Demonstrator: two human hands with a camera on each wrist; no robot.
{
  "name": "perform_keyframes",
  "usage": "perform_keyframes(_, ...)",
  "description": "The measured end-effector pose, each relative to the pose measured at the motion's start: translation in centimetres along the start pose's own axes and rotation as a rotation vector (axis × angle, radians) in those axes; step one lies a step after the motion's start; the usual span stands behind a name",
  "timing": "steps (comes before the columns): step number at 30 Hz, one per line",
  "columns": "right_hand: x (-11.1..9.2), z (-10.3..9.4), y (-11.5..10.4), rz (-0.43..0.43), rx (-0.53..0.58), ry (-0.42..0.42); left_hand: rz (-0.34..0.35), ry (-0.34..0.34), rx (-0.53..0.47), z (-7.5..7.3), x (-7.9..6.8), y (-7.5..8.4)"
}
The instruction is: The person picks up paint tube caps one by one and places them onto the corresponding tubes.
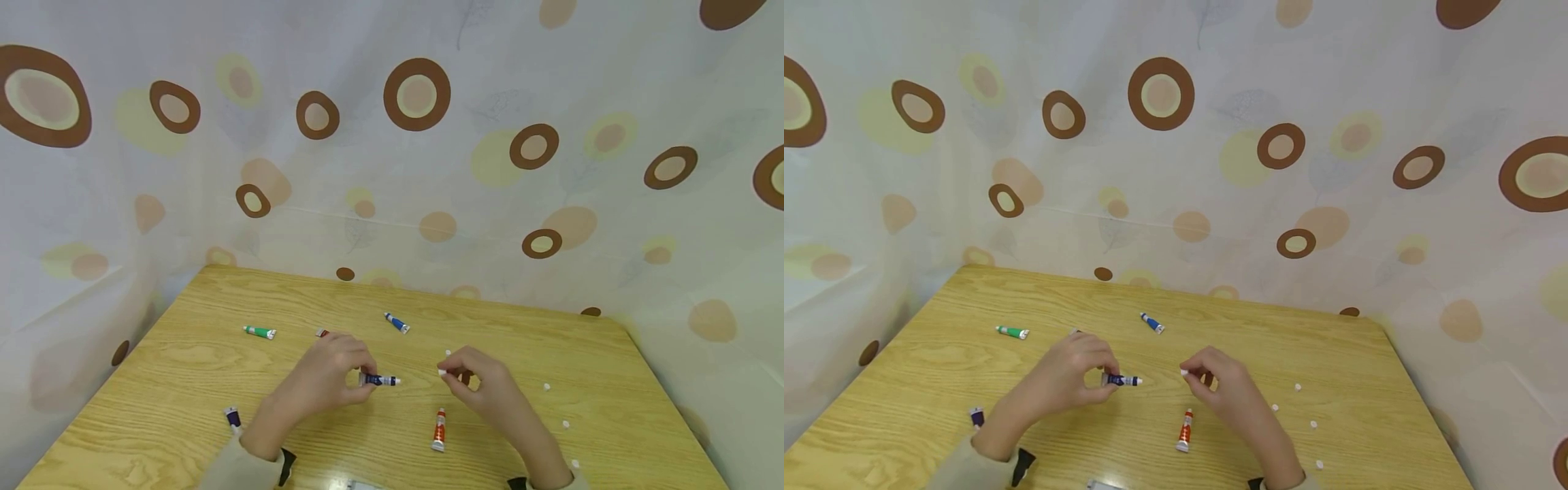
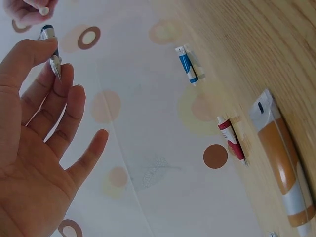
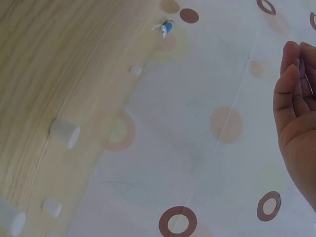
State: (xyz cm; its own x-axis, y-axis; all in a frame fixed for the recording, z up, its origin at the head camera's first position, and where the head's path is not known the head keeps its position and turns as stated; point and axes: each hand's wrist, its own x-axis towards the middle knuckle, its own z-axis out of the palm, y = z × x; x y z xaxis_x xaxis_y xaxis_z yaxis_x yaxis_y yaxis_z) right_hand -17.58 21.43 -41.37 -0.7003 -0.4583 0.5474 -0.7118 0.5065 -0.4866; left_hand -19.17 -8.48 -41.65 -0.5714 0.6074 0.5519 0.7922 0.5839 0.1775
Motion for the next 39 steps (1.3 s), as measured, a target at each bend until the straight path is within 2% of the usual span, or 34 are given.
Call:
perform_keyframes(10,0.0,1.7,-0.9,-0.010,0.107,-0.021,0.018,0.019,-0.003,0.4,0.3,0.6)
perform_keyframes(17,0.1,2.7,-1.4,-0.077,0.137,0.020,0.024,0.041,0.009,0.4,0.5,0.9)
perform_keyframes(24,0.1,3.2,-1.7,-0.091,0.183,0.050,0.023,0.051,-0.001,0.4,0.6,1.2)
perform_keyframes(30,0.1,3.6,-1.8,-0.112,0.186,0.061,0.038,0.063,-0.008,0.3,0.6,1.3)
perform_keyframes(39,-0.1,3.7,-1.9,-0.082,0.186,0.066,0.052,0.076,-0.002,0.1,0.7,1.5)
